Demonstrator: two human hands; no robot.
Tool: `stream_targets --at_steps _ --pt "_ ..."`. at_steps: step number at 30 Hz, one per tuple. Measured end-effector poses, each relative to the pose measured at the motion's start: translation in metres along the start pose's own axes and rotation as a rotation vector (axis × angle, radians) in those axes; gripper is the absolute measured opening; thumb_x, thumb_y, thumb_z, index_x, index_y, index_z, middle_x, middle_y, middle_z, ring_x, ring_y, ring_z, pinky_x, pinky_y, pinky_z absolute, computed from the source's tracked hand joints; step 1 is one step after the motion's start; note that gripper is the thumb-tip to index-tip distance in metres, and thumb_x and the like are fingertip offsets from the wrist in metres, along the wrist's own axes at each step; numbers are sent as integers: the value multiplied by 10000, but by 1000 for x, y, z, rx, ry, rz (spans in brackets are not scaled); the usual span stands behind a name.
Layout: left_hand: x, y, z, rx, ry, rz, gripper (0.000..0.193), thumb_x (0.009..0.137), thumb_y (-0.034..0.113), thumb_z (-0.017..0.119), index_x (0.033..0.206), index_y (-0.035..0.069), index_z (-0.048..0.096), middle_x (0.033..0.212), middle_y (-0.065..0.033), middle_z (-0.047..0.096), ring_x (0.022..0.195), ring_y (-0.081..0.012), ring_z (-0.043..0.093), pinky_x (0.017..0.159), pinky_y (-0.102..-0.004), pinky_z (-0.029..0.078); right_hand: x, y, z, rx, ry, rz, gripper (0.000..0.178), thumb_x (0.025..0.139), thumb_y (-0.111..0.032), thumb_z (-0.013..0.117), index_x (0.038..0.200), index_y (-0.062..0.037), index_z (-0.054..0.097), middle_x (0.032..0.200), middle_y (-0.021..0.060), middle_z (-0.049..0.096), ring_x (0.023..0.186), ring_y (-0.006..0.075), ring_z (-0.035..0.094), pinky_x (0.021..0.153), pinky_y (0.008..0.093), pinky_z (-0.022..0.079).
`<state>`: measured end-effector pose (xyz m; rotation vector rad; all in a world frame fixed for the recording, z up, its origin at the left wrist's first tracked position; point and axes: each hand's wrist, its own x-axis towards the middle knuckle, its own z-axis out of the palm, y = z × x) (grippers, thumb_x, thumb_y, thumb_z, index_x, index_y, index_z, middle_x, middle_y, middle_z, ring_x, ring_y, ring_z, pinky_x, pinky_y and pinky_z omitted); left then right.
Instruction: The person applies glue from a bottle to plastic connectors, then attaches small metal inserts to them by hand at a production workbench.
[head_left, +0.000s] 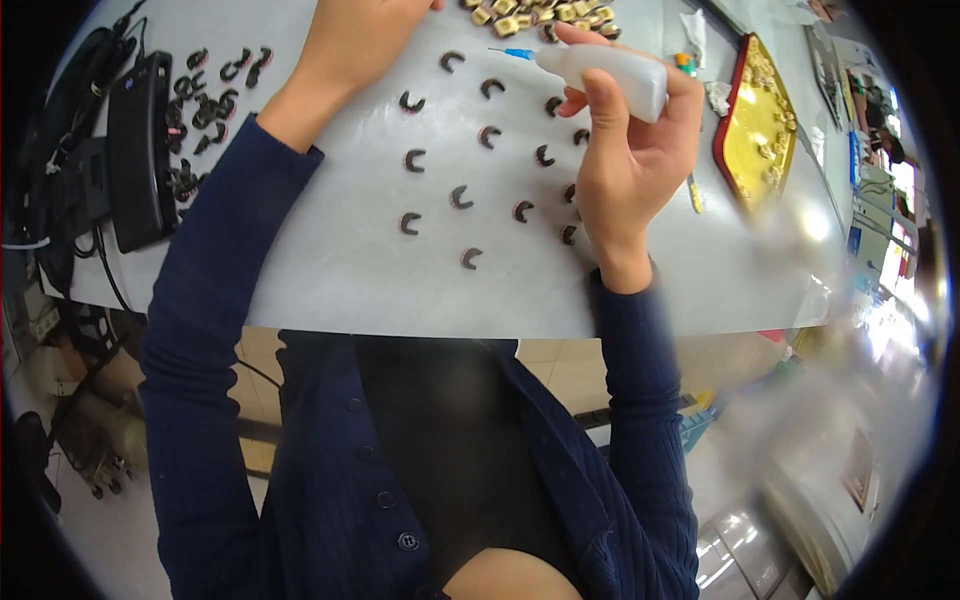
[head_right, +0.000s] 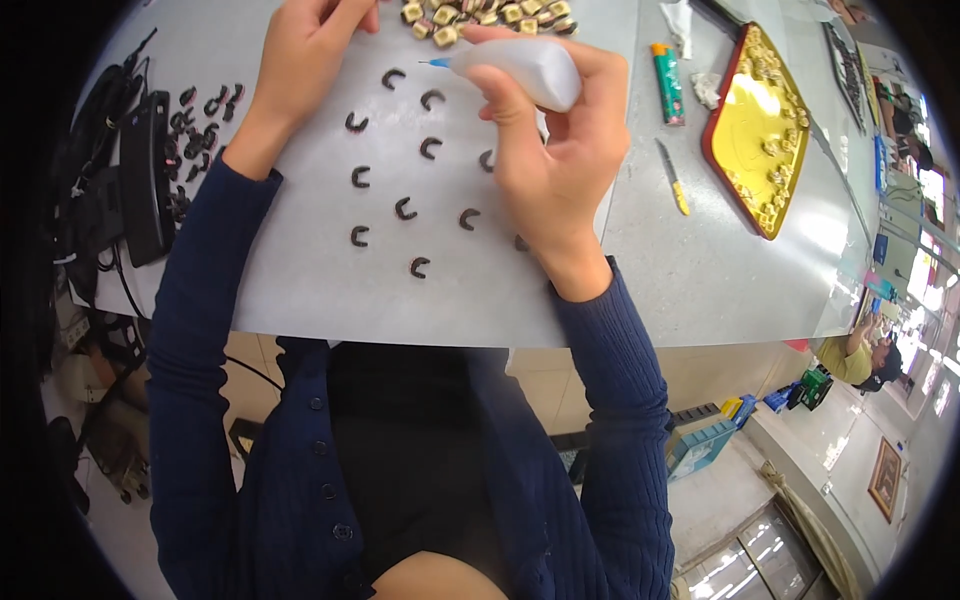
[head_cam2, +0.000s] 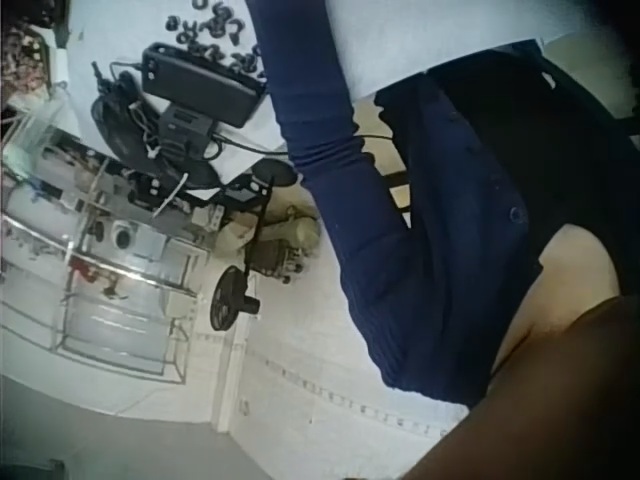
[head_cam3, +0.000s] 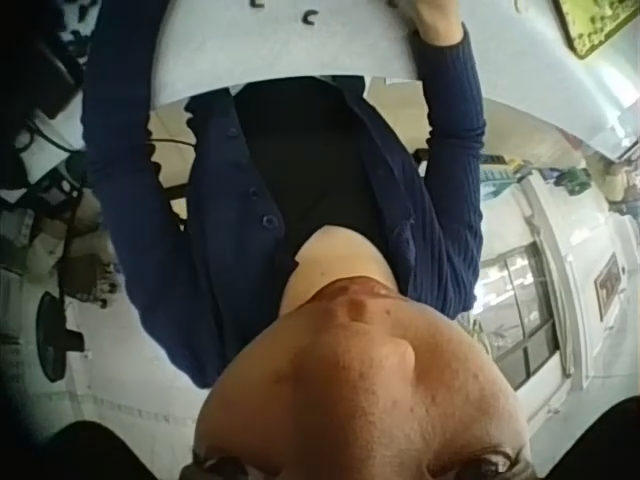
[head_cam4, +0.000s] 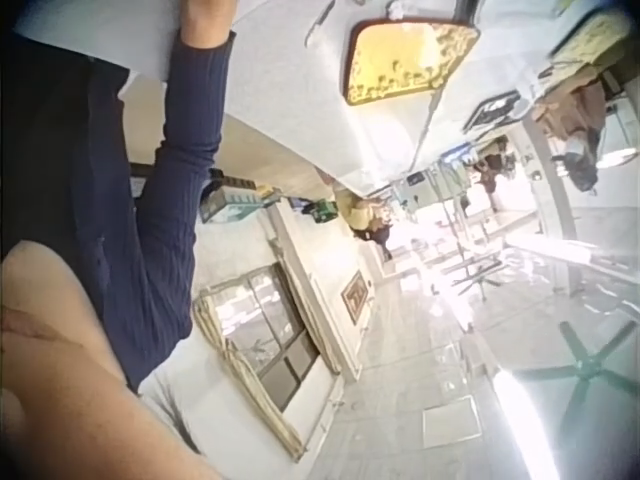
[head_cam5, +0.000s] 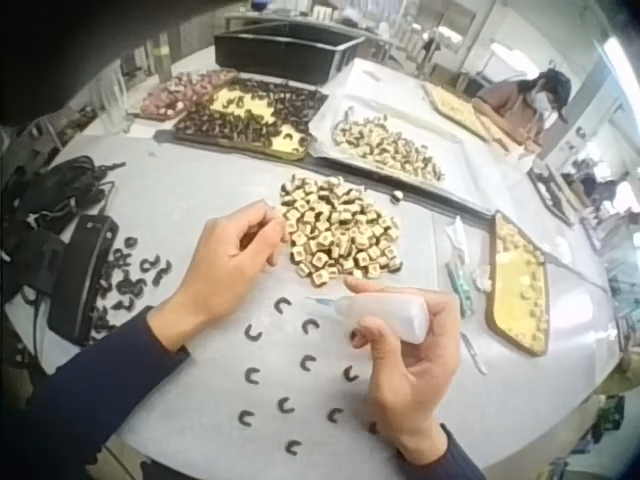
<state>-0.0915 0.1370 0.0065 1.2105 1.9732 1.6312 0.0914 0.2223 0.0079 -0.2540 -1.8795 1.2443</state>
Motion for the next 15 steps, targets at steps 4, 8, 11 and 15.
stream_targets --at_steps 4,8,11,15 --pt "-5 -16 -10 39 -155 20 206 964 171 503 900 10 615 752 8 577 759 -80 543 770 -234 427 8 -7 -18 40 270 -43 230 962 -131 552 1055 6 392 1159 293 593 782 202 655 648 295 555" --pt "-9 -15 -4 -100 -88 234 144 918 133 545 928 7 614 780 -48 636 703 -99 576 669 -243 436 13 -11 -54 14 476 -6 279 906 -21 609 1070 13 386 1151 213 578 937 219 647 756 292 561" --pt "-12 -11 -9 -57 -131 240 124 911 107 538 936 7 606 817 -62 629 702 -123 566 659 -256 436 12 -8 -79 -56 533 27 302 888 -16 638 1078 2 404 1136 188 589 994 233 641 828 288 529" --pt "-16 -4 -12 55 -159 263 115 899 99 543 918 4 604 771 -73 605 685 -158 554 656 -267 439 2 0 -107 -118 517 57 342 854 14 669 1117 7 450 1092 160 621 995 204 631 885 279 493"
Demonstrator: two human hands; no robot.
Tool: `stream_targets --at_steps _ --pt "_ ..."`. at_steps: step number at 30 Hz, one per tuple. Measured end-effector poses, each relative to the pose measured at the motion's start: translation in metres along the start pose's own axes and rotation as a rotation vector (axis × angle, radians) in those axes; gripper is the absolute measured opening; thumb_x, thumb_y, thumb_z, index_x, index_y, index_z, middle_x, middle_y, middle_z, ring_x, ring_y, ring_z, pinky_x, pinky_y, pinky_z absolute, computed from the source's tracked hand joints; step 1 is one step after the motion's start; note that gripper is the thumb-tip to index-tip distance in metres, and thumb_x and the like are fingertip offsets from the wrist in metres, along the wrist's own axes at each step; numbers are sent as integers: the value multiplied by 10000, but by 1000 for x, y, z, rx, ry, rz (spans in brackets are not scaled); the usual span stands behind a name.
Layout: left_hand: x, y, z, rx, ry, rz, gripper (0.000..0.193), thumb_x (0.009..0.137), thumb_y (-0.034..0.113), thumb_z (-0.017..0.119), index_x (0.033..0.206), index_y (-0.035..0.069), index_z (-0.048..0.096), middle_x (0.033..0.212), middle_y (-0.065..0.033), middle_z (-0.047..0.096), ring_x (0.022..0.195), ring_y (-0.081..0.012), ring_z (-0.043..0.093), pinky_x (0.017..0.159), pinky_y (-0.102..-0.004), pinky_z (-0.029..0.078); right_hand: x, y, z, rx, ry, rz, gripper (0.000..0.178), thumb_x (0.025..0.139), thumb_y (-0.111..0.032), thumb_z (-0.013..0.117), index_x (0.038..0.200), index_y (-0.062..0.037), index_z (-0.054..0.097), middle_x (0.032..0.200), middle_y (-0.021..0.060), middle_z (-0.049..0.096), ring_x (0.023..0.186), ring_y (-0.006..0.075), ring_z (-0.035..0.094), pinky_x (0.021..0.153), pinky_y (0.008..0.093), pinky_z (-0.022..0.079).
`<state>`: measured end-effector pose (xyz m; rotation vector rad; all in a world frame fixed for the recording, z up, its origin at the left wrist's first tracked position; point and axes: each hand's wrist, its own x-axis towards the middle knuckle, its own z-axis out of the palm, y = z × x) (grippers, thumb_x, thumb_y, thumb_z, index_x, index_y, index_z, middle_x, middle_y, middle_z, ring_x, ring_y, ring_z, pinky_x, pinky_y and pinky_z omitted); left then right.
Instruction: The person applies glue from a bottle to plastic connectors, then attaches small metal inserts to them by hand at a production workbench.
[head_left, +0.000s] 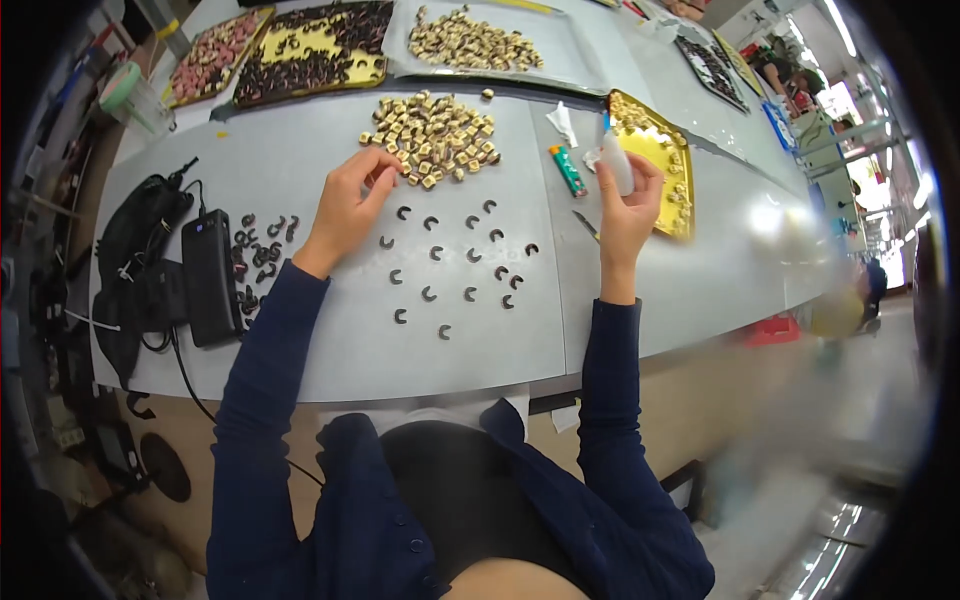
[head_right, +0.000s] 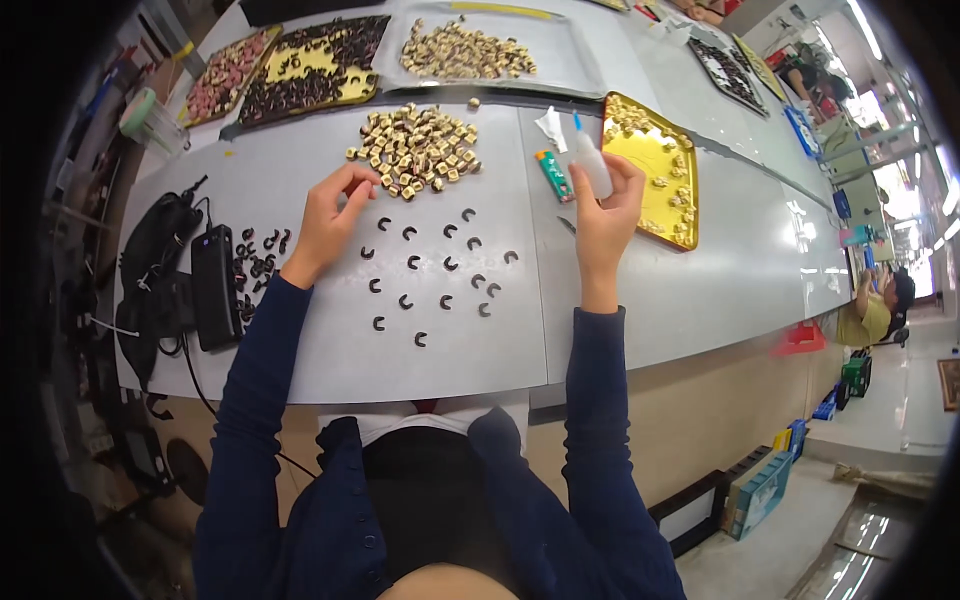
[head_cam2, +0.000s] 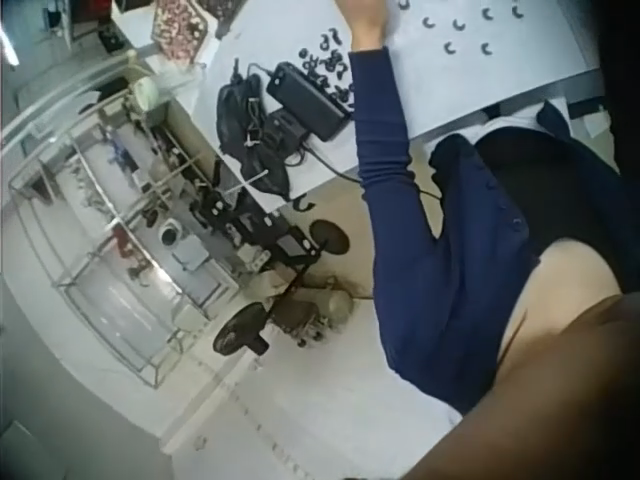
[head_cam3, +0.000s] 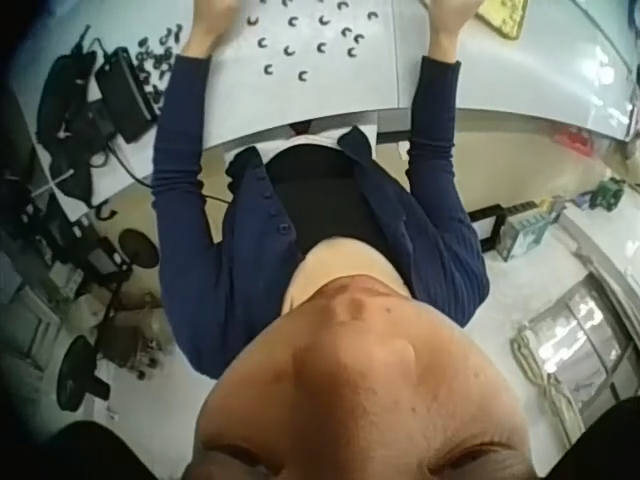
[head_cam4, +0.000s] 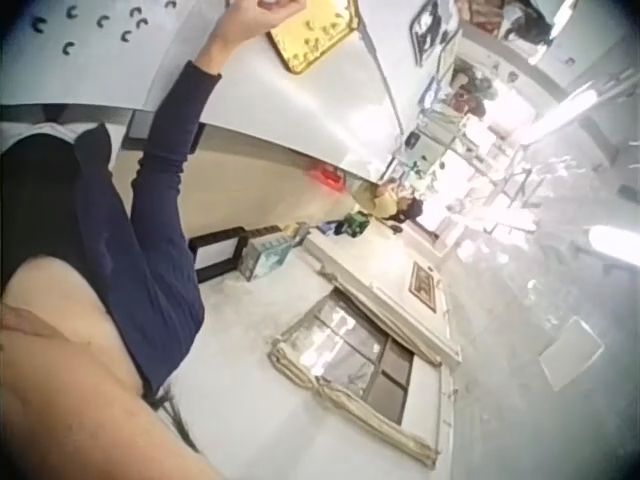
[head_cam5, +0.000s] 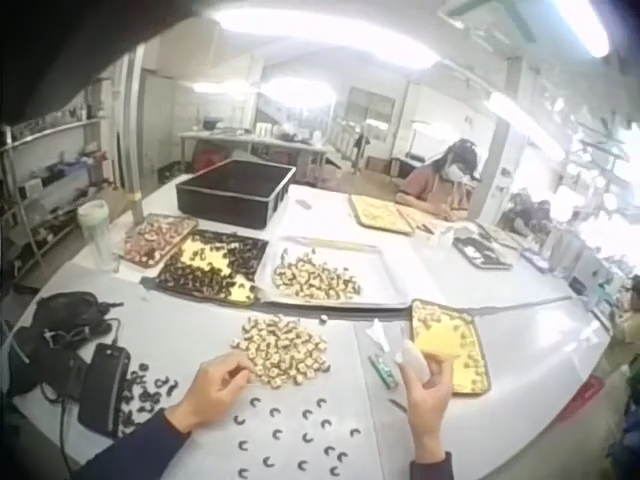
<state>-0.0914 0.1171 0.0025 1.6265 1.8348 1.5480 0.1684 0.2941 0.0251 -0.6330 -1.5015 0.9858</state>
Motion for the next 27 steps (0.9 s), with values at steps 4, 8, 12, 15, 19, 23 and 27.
stream_targets --at_steps 4,8,12,15,19,23,27 --pt "-4 9 -3 44 -1 50 101 895 80 545 910 -3 602 765 -84 599 670 -182 556 646 -282 449 -3 13 -18 -83 -69 52 390 836 20 680 1165 13 471 1066 130 642 944 170 632 861 279 505" --pt "-16 22 -3 72 29 116 81 887 47 544 903 -6 602 771 -96 597 666 -198 565 640 -297 458 -9 54 -35 -236 -122 44 336 829 30 672 1123 16 508 1058 103 649 932 152 634 821 276 521" --pt "-47 38 -13 172 60 123 87 894 36 534 905 -14 604 756 -83 596 684 -155 564 662 -268 447 -21 38 -22 -464 -199 87 343 768 -48 762 1039 3 558 910 42 623 835 104 601 739 233 490" --pt "-70 53 -15 205 21 153 81 879 20 530 899 -7 604 779 -97 582 703 -195 557 664 -291 447 -22 25 -20 -383 -139 -34 362 776 -106 763 1056 9 565 974 114 639 884 195 628 764 287 500" --pt "-96 62 -16 282 -42 146 110 835 11 557 937 -6 596 891 -155 588 848 -326 559 775 -380 448 -12 21 -59 -469 93 -229 371 841 -198 708 1094 27 558 1115 203 613 1038 336 599 897 391 469" --pt "-113 73 -26 331 -44 97 125 831 20 558 951 0 591 942 -159 586 906 -339 542 824 -396 429 24 60 -108 -963 163 -250 452 883 -279 645 1199 16 515 1256 260 508 1209 412 446 1035 478 346" --pt "-114 69 -24 321 1 27 115 840 25 550 946 6 591 952 -154 586 917 -335 536 831 -393 424 57 81 -130 -1351 -19 80 598 917 -442 538 1285 25 477 1334 270 449 1270 420 387 1075 468 304"
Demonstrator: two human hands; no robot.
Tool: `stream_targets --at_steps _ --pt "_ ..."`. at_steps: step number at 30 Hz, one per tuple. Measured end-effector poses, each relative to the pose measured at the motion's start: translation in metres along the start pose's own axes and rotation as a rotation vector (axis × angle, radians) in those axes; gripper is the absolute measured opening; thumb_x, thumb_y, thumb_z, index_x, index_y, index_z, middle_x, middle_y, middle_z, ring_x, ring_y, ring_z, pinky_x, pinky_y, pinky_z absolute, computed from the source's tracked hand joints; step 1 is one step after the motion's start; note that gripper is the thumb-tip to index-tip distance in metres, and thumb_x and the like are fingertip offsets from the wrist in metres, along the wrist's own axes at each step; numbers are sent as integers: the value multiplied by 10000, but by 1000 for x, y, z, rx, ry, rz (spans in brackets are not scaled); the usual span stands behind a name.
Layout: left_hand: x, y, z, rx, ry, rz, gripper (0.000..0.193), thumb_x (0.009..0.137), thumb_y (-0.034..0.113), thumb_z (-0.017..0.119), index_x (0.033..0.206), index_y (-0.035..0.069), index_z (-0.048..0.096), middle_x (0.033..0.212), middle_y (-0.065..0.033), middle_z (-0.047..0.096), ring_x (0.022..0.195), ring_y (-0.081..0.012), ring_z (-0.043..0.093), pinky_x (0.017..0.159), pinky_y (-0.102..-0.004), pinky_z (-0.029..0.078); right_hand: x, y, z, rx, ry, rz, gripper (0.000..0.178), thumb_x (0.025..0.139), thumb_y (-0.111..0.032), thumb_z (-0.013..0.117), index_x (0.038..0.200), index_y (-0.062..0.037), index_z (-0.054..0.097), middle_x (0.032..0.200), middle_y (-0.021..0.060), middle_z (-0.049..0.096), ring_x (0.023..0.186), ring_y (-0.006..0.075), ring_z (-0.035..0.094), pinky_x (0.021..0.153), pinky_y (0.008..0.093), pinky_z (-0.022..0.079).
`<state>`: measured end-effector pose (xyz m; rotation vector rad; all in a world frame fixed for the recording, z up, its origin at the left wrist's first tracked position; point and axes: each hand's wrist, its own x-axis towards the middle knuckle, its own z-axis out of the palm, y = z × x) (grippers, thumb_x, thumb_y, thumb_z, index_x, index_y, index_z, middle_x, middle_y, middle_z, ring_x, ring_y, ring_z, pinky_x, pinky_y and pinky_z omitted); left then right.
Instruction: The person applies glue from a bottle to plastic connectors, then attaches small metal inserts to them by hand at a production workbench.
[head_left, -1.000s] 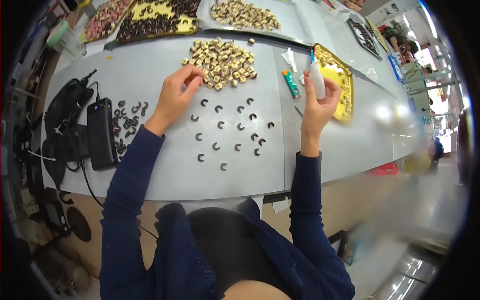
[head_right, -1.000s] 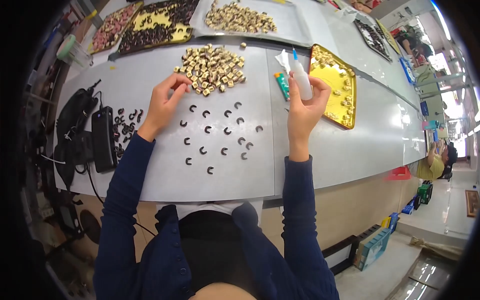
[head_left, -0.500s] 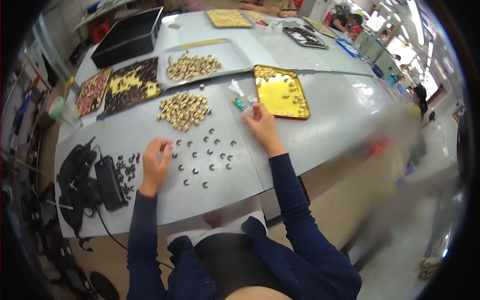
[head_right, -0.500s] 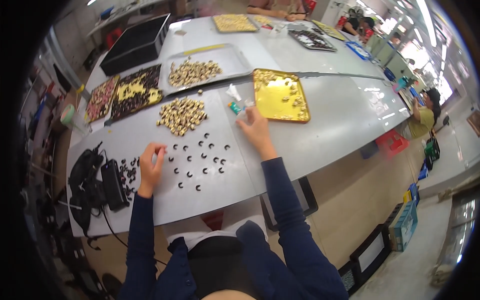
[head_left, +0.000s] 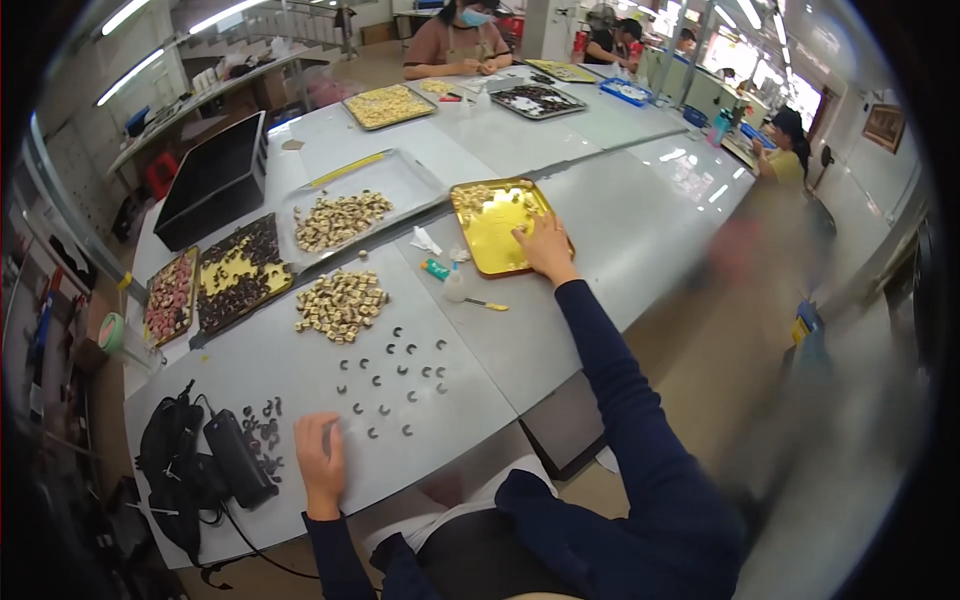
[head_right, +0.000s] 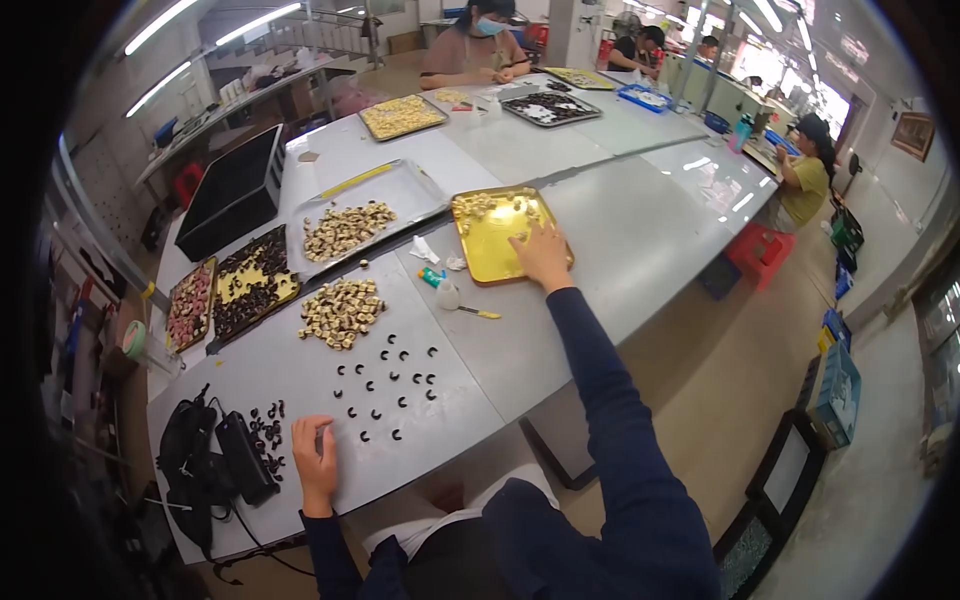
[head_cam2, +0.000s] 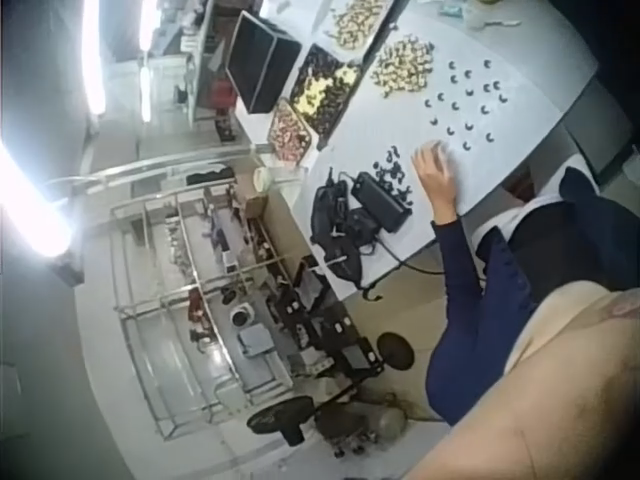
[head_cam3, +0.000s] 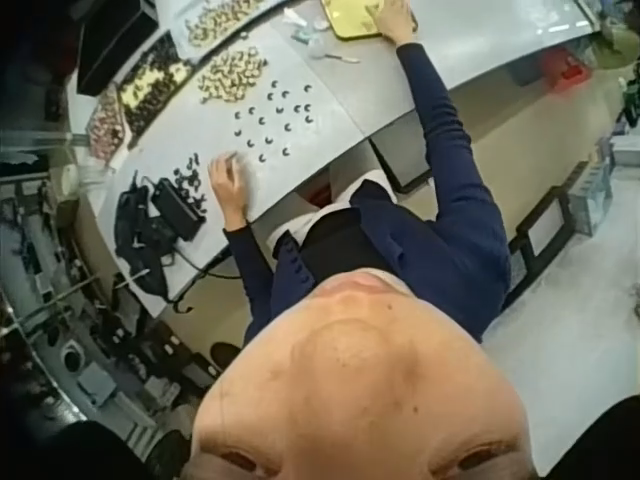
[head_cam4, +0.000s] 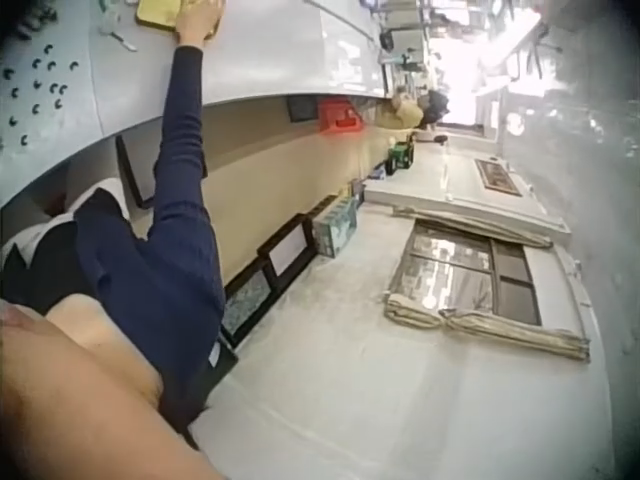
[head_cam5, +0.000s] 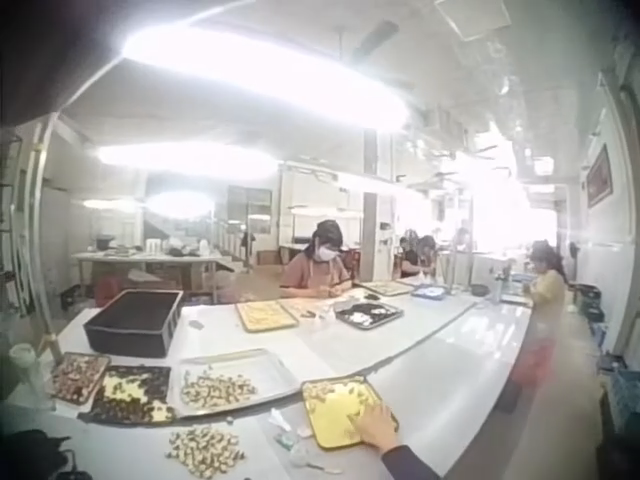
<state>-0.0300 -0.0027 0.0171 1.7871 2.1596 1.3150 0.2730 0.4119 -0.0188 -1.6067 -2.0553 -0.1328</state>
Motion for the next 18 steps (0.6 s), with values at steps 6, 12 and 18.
stream_targets --at_steps 6,12,18 --pt "4 1 0 1 8 -5 93 848 18 546 926 8 596 930 -141 596 899 -327 542 813 -387 427 58 -3 21 130 -135 -24 679 895 -490 532 1308 44 462 1327 254 481 1246 413 432 1068 470 315" --pt "4 -3 4 9 -8 -25 95 843 8 546 918 5 603 916 -139 607 881 -322 544 802 -383 427 97 -23 58 288 -67 -80 615 890 -484 541 1236 24 523 1207 234 555 1169 378 499 982 473 404" --pt "2 -1 3 11 -14 -81 92 841 8 542 904 3 608 902 -139 602 862 -316 540 785 -380 426 79 -62 47 179 -125 -247 522 899 -415 540 1192 18 544 1170 244 546 1119 406 503 949 473 421"
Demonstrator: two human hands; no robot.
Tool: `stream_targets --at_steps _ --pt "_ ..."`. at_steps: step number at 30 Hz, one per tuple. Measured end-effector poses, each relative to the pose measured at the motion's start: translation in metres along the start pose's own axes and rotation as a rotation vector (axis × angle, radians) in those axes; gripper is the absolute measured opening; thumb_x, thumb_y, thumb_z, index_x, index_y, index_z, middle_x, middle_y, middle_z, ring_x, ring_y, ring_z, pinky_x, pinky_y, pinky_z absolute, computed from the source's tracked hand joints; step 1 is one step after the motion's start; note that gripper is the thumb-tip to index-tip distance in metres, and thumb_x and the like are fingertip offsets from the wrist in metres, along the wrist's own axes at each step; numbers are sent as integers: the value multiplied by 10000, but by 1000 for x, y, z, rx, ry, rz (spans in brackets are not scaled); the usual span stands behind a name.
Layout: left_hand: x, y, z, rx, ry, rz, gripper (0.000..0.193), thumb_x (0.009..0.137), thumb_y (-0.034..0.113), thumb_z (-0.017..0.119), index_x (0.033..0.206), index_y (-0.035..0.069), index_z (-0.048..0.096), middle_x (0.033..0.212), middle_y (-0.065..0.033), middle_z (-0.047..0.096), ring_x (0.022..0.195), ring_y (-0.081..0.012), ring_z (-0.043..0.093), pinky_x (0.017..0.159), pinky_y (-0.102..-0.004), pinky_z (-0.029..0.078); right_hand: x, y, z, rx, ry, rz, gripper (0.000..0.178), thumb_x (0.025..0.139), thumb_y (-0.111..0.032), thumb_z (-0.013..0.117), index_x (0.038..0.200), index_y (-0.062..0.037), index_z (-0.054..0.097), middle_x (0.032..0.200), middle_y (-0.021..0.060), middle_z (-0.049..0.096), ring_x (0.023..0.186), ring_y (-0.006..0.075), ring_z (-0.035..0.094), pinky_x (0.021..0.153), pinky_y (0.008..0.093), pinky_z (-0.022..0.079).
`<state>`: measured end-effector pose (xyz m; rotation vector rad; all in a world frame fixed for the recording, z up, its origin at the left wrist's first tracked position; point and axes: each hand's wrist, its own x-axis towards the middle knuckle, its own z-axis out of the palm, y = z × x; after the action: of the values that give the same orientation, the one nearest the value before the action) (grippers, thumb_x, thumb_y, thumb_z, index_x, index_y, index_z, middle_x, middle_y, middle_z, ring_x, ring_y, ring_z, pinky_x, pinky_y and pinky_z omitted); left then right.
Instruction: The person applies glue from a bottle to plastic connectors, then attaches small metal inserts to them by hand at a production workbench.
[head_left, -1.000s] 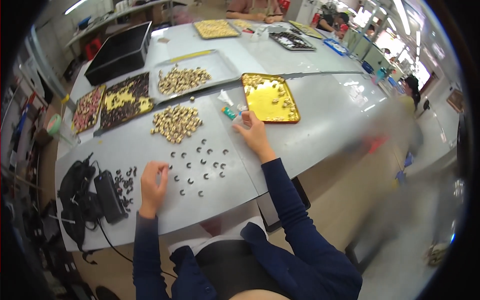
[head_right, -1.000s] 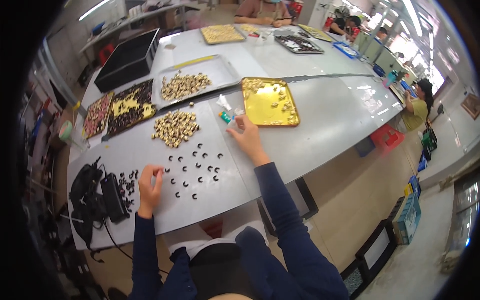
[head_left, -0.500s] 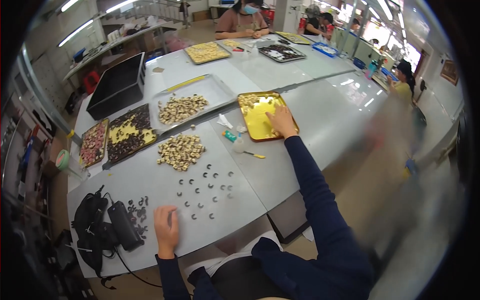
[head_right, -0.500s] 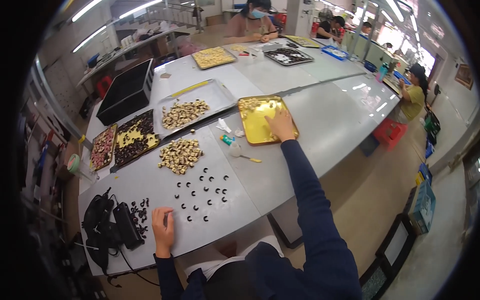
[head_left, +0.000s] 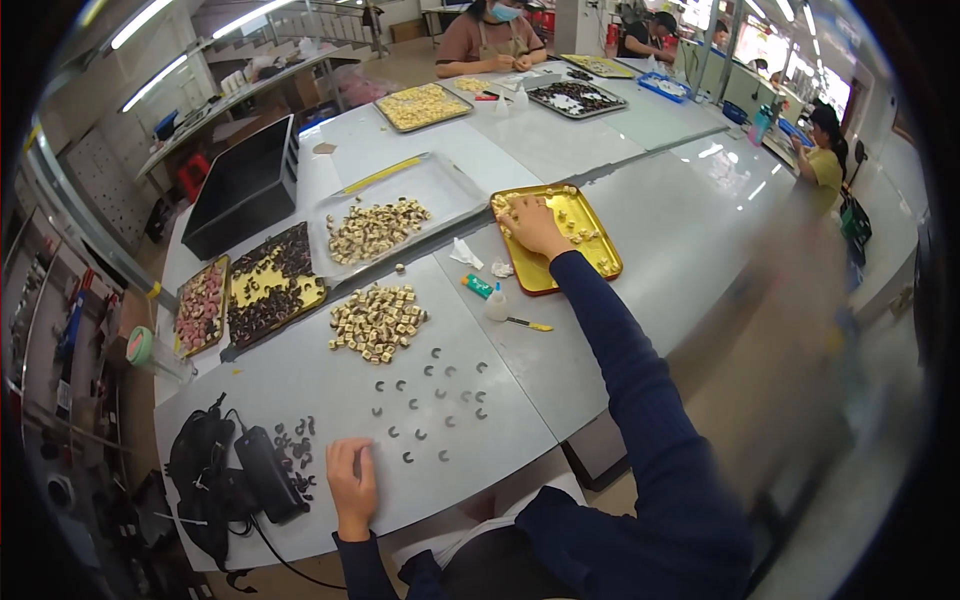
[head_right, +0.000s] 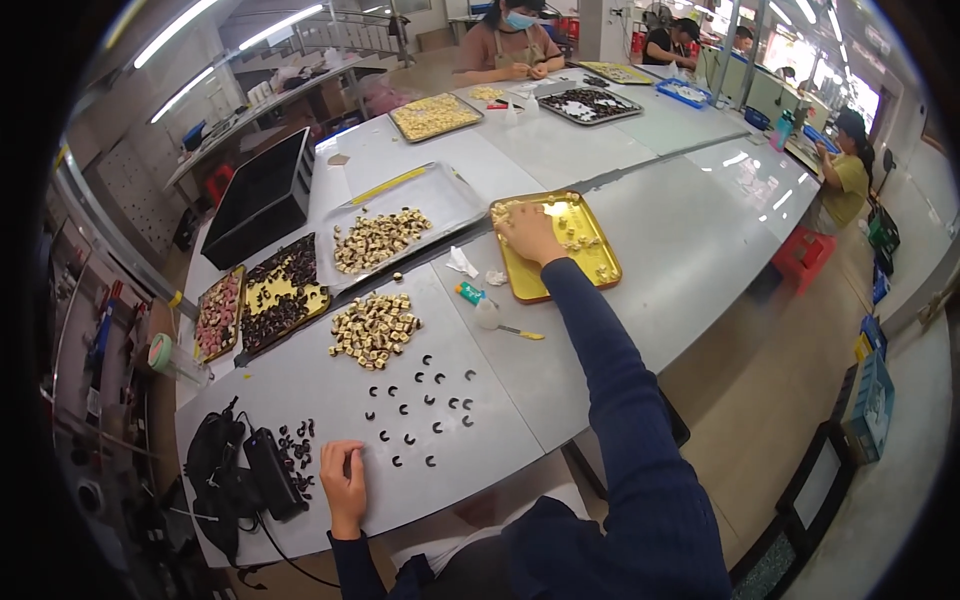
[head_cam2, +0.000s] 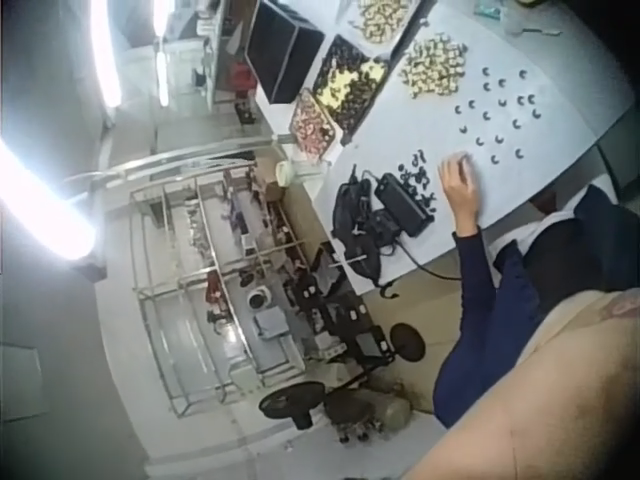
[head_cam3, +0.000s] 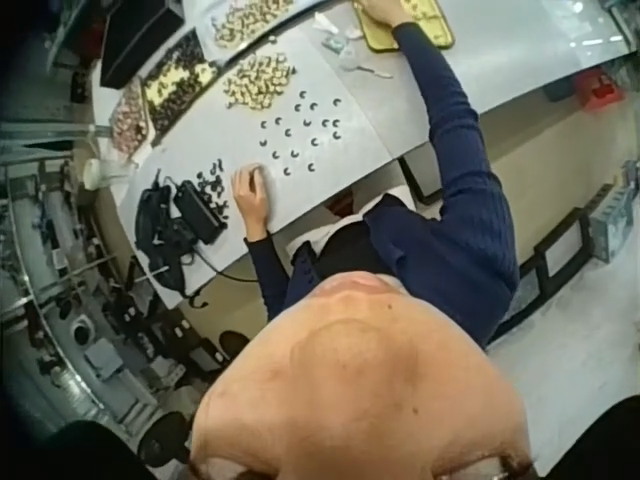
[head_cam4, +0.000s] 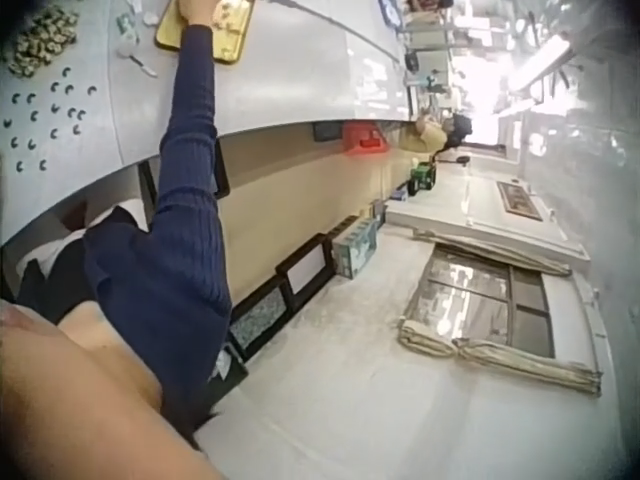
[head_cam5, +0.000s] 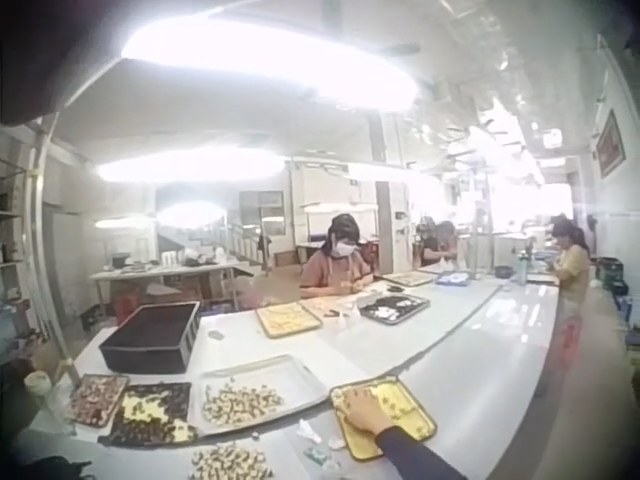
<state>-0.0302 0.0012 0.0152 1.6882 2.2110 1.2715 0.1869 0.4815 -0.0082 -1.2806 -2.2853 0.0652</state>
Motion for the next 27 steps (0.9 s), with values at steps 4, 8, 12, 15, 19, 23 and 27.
stream_targets --at_steps 4,8,12,15,19,23,27 --pt "2 1 2 14 0 43 82 849 8 535 889 -6 605 880 -133 596 831 -293 544 750 -354 433 -10 6 -6 -38 50 -130 457 889 -368 544 1141 12 544 1094 234 552 1049 421 524 906 486 435" --pt "3 0 0 -19 -11 16 78 841 2 543 894 -3 600 880 -143 600 833 -322 546 759 -375 434 -25 9 -8 194 -7 -106 294 898 -271 538 1045 -17 553 1022 188 572 941 385 578 831 453 465" --pt "5 0 0 -20 18 31 65 850 -8 538 872 -18 598 840 -133 586 790 -290 550 716 -344 437 -37 -7 -28 -21 -34 -34 273 937 -253 467 1017 1 527 911 212 591 868 358 605 716 453 492" --pt "4 -1 1 -40 13 39 58 847 -10 544 874 -20 594 827 -135 583 786 -302 552 717 -348 440 -37 -4 -21 -168 -9 -184 343 959 -304 451 1054 15 537 955 221 604 894 363 599 727 451 491" --pt "3 -1 -1 -66 20 30 60 844 -14 545 878 -19 594 836 -134 591 793 -301 561 727 -346 452 -35 -6 -24 -75 139 -342 383 955 -314 486 1102 31 566 1102 238 561 1038 390 521 878 463 440" --pt "-2 -5 -5 -75 26 27 68 831 -26 550 880 -17 597 846 -134 599 802 -301 568 731 -344 461 -35 4 -14 -72 12 -536 311 948 -245 489 1093 19 565 1121 234 544 1027 395 508 906 450 425" --pt "-2 -10 -2 -65 22 46 59 816 -7 584 869 3 609 852 -120 606 807 -307 567 737 -370 455 -42 1 -20 51 -62 -495 247 941 -204 484 1042 8 559 1056 213 533 970 390 513 856 465 429"
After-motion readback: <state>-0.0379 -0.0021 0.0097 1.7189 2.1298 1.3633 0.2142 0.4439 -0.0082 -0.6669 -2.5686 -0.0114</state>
